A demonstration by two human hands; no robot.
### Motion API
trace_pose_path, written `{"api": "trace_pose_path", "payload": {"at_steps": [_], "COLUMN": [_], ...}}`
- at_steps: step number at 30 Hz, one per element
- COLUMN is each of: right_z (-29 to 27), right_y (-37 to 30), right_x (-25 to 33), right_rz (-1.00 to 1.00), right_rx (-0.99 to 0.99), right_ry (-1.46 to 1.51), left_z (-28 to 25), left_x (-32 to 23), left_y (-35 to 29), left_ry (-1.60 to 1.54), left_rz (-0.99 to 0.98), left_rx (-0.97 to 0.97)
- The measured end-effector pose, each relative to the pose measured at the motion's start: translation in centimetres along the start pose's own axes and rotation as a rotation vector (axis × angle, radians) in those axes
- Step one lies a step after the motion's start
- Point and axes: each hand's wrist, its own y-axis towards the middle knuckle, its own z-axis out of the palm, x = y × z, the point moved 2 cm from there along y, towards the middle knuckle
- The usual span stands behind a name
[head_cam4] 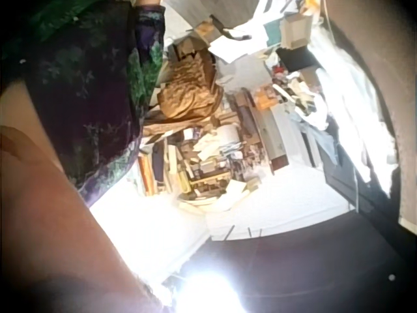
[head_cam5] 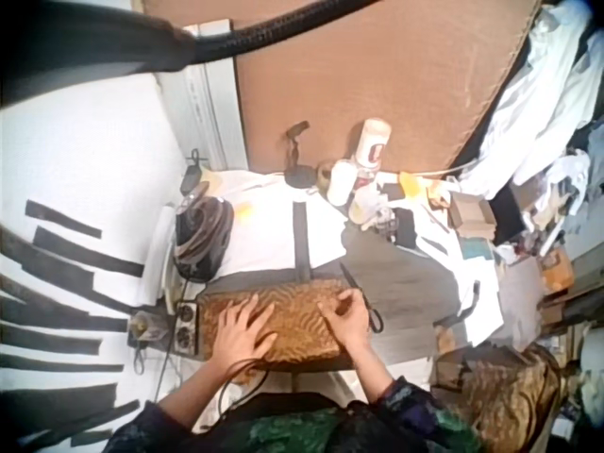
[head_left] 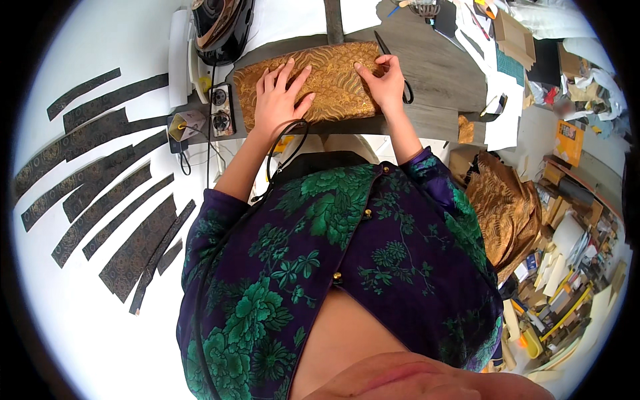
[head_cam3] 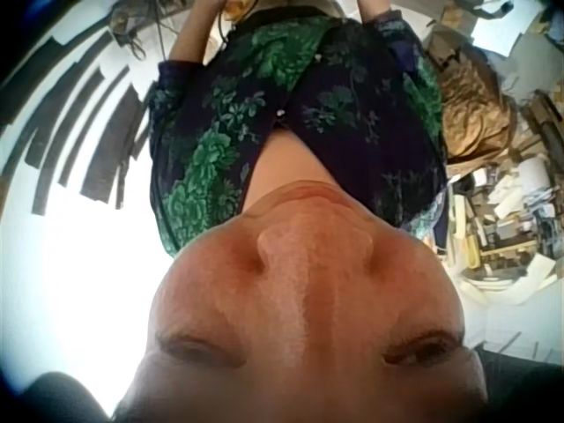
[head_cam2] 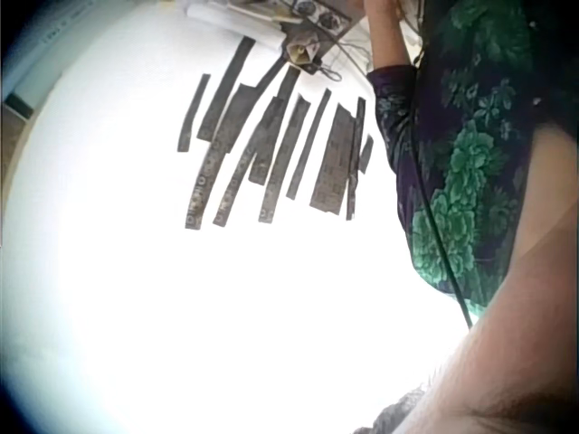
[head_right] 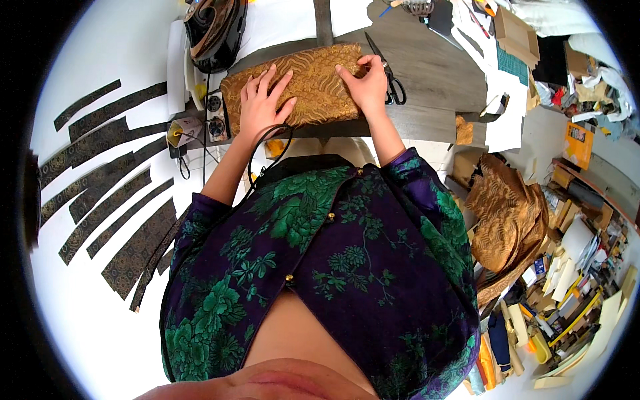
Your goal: The person folds a gold-patterned fabric piece on a workbench, aligning edges and smoothing the surface with both hands. The person repeatedly adjusts the fold and presses down to flatten the fabric.
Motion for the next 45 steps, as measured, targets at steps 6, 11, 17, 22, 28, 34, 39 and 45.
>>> {"api": "trace_pose_path", "payload": {"at_steps": [6, 11, 17, 22, 28, 34, 39, 45], "right_z": [0.4, 0.6, 1.0, 0.9, 0.7, 0.7, 1.0, 1.7], "right_y": [1.4, 1.9, 3.7, 3.8, 4.1, 3.5, 3.2, 3.6], "right_x": [-2.2, 1.4, -0.9, -0.4, -0.4, -0.5, 0.5, -1.1], "right_rz": [0.287, 0.241, 0.451, 0.504, 0.528, 0.555, 0.569, 0.523], "right_rx": [0.112, 0.062, 0.249, 0.258, 0.288, 0.277, 0.275, 0.251], "right_ry": [0.390, -0.025, 0.362, 0.388, 0.391, 0.378, 0.301, 0.335], "left_z": [0.0, -0.1, 0.0, 0.0, 0.2, 0.3, -0.3, -0.5], "left_x": [0.0, 0.0, 0.0, 0.1, 0.1, 0.0, -0.1, 0.7], "left_y": [0.0, 0.0, 0.0, -0.1, -0.1, -0.1, 0.0, 0.2], "left_ry": [0.005, 0.015, 0.025, 0.026, 0.023, 0.007, 0.031, -0.132], "left_rz": [-0.001, -0.002, 0.000, 0.001, -0.001, -0.008, -0.001, -0.055], "left_rx": [0.005, 0.010, 0.007, 0.006, 0.012, 0.021, -0.015, -0.096]}}
